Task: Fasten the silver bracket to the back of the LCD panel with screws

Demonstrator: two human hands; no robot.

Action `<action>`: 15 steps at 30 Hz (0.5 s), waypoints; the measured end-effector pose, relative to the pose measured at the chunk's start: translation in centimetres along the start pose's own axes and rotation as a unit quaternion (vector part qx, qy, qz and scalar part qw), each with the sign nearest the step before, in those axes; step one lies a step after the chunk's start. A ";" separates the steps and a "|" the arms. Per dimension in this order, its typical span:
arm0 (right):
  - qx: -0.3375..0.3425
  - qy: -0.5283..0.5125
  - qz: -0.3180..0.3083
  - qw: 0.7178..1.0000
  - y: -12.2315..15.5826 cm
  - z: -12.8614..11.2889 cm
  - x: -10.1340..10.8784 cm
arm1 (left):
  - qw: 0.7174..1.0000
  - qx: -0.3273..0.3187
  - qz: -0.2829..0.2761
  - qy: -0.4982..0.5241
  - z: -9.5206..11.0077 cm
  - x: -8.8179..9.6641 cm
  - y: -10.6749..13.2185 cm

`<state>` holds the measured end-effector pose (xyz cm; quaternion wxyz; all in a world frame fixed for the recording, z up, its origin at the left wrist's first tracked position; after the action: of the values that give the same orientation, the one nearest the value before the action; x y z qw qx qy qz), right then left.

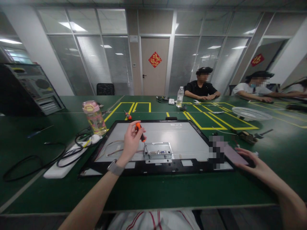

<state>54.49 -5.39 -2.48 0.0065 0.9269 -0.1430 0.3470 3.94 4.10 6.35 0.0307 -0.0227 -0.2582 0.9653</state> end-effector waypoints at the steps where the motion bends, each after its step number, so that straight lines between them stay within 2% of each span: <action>1: -0.005 0.000 0.006 1.000 0.0 0.0 0.0 | 1.000 0.000 -0.004 0.000 -0.1 0.0 0.0; 3: -0.012 -0.010 0.022 1.000 -0.1 -0.1 0.0 | 1.000 -0.001 -0.010 0.000 -0.2 -0.1 0.1; 5: -0.027 -0.027 0.066 0.997 0.1 -0.2 0.2 | 1.000 -0.001 -0.014 -0.001 -0.3 -0.2 0.2; 8: -0.061 -0.012 0.203 0.977 1.1 -1.0 0.7 | 1.000 -0.006 -0.019 0.000 -0.1 -0.4 0.3; 11: -0.055 0.035 0.308 0.949 2.2 -3.5 0.0 | 1.000 -0.008 -0.022 0.001 -0.1 -0.6 0.4; 13: 0.013 0.020 0.277 0.961 2.3 -6.5 -1.9 | 1.000 -0.008 -0.024 0.002 -0.2 -0.7 0.4; 14: 0.056 0.013 0.238 0.970 2.1 -8.4 -3.3 | 1.000 -0.011 -0.027 0.002 -0.3 -0.8 0.5; 15: 0.106 0.002 0.172 0.979 1.8 -10.5 -5.0 | 0.999 -0.016 -0.032 0.001 -0.4 -0.8 0.6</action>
<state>43.70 -4.69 2.07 -0.1512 0.8834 -0.2626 0.3576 4.74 3.74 5.79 0.0612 -0.0159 -0.2743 0.9596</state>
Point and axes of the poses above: each hand's wrist, its own y-axis away from the middle knuckle, its own x-axis out of the back of the hand, z = x × y, the point moved 3 cm from there along -y, towards the middle knuckle, and after that the axes turned 8 degrees about -z, right-handed, at the moved point
